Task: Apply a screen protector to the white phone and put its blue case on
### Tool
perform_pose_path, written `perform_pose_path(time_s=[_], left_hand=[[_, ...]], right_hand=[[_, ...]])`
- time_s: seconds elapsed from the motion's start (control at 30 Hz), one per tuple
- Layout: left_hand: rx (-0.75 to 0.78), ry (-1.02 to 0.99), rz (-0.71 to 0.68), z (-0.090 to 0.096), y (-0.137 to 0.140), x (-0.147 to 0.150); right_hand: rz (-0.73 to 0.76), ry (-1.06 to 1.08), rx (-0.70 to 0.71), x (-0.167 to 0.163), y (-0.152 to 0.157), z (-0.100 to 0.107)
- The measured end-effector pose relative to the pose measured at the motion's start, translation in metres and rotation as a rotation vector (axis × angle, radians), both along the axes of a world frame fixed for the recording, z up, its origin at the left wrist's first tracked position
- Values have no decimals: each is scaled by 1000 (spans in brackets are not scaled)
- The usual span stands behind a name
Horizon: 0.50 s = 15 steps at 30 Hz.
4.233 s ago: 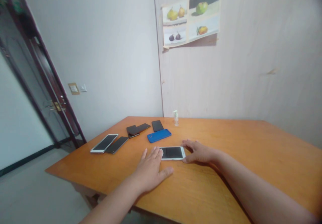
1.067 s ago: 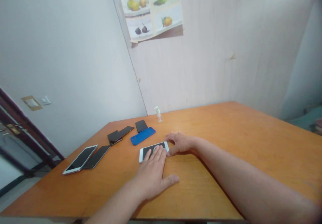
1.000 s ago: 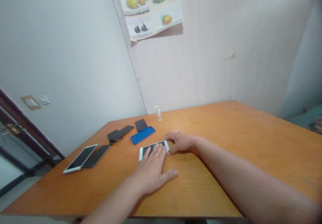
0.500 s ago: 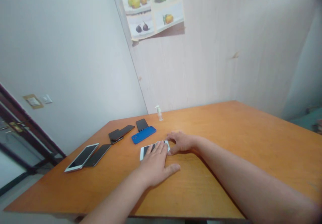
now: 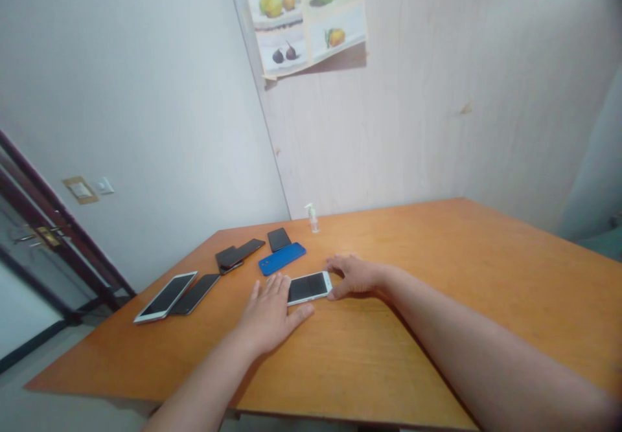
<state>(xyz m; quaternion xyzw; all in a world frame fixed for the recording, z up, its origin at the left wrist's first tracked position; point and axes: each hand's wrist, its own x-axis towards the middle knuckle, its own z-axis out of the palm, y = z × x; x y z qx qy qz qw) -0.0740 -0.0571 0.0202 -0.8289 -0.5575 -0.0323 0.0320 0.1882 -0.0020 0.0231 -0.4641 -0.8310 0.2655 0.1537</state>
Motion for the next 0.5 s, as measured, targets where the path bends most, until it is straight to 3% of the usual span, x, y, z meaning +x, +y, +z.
perform_pose_path(time_s=[0.1,0.2,0.5], left_hand=[[-5,7,44,-1,1,-15],[-7,15,30,-1,-2,-8],[-44,-83,-174,-4,-11,73]], right_hand=[[20,14,6,0,0,0],[12,24,0,0,0,0],[18,-4,21,0,1,-4]])
